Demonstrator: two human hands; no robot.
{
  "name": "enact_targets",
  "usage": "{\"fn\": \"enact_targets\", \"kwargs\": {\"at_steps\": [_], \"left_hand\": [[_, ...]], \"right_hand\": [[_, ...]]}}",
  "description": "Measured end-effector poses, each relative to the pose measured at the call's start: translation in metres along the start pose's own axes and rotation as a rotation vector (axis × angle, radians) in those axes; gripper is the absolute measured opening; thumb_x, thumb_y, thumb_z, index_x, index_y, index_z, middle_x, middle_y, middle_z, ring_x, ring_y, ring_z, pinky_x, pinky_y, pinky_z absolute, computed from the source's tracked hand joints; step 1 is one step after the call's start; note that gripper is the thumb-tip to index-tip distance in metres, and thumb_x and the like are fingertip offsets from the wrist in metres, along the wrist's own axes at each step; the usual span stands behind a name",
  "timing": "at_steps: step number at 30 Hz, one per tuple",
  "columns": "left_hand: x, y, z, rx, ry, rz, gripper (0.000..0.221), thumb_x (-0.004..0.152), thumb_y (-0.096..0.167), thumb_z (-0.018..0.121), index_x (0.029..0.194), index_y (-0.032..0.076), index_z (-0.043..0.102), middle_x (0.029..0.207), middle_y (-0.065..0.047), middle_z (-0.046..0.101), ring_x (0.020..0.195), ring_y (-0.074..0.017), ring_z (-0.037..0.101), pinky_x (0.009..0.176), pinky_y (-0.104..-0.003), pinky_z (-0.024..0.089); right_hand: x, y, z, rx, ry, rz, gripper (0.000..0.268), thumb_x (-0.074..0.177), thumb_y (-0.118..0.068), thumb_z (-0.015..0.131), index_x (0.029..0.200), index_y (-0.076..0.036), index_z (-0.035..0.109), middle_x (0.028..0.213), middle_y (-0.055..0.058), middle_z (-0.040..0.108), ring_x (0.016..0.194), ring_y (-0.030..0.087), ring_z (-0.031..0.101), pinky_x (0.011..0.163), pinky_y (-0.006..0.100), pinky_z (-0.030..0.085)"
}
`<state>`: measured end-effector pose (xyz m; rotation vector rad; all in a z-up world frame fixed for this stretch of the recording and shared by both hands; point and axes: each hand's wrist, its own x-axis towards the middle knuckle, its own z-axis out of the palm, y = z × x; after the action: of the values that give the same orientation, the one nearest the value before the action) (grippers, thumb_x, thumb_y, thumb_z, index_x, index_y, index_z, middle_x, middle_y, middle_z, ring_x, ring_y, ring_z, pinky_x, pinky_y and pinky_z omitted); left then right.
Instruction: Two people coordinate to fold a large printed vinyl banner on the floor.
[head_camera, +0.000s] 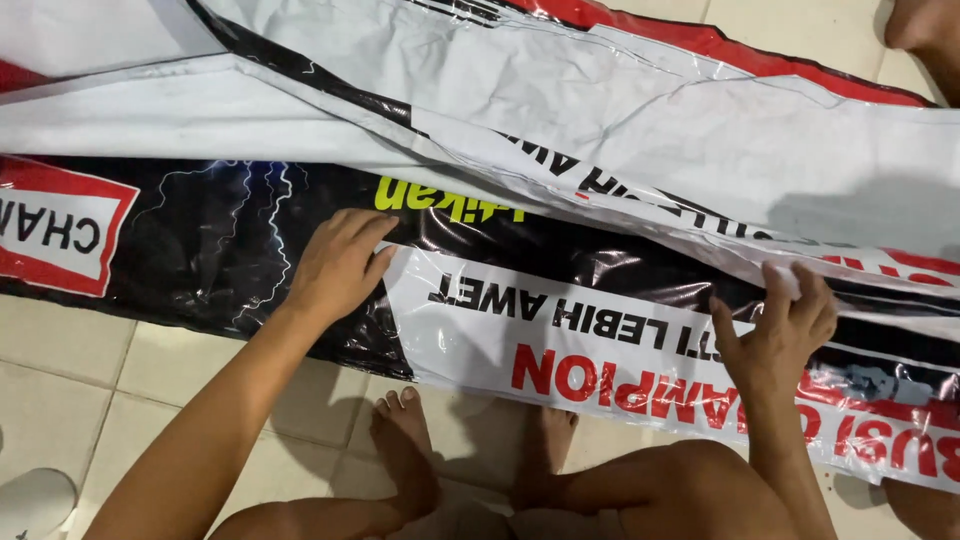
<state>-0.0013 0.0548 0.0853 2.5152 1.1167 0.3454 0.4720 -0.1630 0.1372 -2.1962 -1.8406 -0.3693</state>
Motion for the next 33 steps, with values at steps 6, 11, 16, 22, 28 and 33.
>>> {"fn": "enact_targets", "kwargs": {"at_steps": [6,11,16,22,28,33], "left_hand": [[0.000,0.005,0.000,0.012,-0.035,0.012,0.042,0.100,0.024,0.060,0.136,0.004,0.062,0.131,-0.013,0.065,0.120,-0.0324,0.058,0.098,-0.047,0.049],[0.006,0.025,0.011,0.029,-0.006,0.074,0.039,0.101,0.026,0.057,0.133,0.005,0.063,0.129,-0.011,0.064,0.121,-0.0337,0.057,0.097,-0.049,0.049],[0.037,0.065,0.039,0.133,0.311,0.472,0.017,0.091,0.017,0.066,0.107,0.011,0.071,0.118,-0.010,0.063,0.118,-0.0323,0.061,0.094,-0.044,0.051],[0.070,0.086,0.048,0.512,0.350,0.417,0.080,0.096,0.005,0.067,0.162,0.014,0.023,0.170,-0.014,0.019,0.155,-0.0355,0.021,0.124,-0.050,0.028],[-0.054,0.060,0.183,0.196,-0.380,0.254,0.015,0.083,0.011,0.066,0.074,0.016,0.077,0.070,-0.013,0.072,0.069,-0.0308,0.070,0.065,-0.051,0.052],[-0.125,0.039,0.102,0.218,-0.765,0.222,0.074,0.096,0.022,0.064,0.159,0.019,0.025,0.165,-0.023,0.012,0.151,-0.0425,0.013,0.121,-0.059,0.013]], "right_hand": [[0.032,0.057,0.013,-0.303,0.194,0.046,0.067,0.099,-0.062,0.074,0.127,-0.004,0.058,0.122,0.018,0.046,0.108,0.036,0.038,0.085,0.052,0.033],[0.061,0.029,0.042,-0.370,-1.052,0.107,0.064,0.079,-0.070,0.068,0.137,-0.043,0.061,0.143,-0.007,0.059,0.126,0.026,0.061,0.112,0.066,0.028],[0.049,-0.045,0.116,0.032,-0.588,-0.108,0.034,0.096,-0.035,0.060,0.124,-0.017,0.065,0.084,0.009,0.076,0.077,0.035,0.076,0.069,0.049,0.059],[-0.023,-0.026,0.098,0.188,-0.654,-0.414,0.018,0.091,-0.035,0.054,0.095,-0.028,0.069,0.072,0.000,0.072,0.073,0.030,0.075,0.065,0.044,0.059],[-0.080,-0.058,0.078,0.337,-0.749,-0.462,0.031,0.100,-0.031,0.052,0.122,-0.021,0.071,0.108,0.007,0.078,0.092,0.030,0.076,0.073,0.043,0.061],[-0.043,-0.084,0.067,0.351,-1.042,-0.681,0.028,0.098,-0.019,0.056,0.123,-0.015,0.068,0.107,0.016,0.076,0.097,0.039,0.072,0.076,0.051,0.059]]}}
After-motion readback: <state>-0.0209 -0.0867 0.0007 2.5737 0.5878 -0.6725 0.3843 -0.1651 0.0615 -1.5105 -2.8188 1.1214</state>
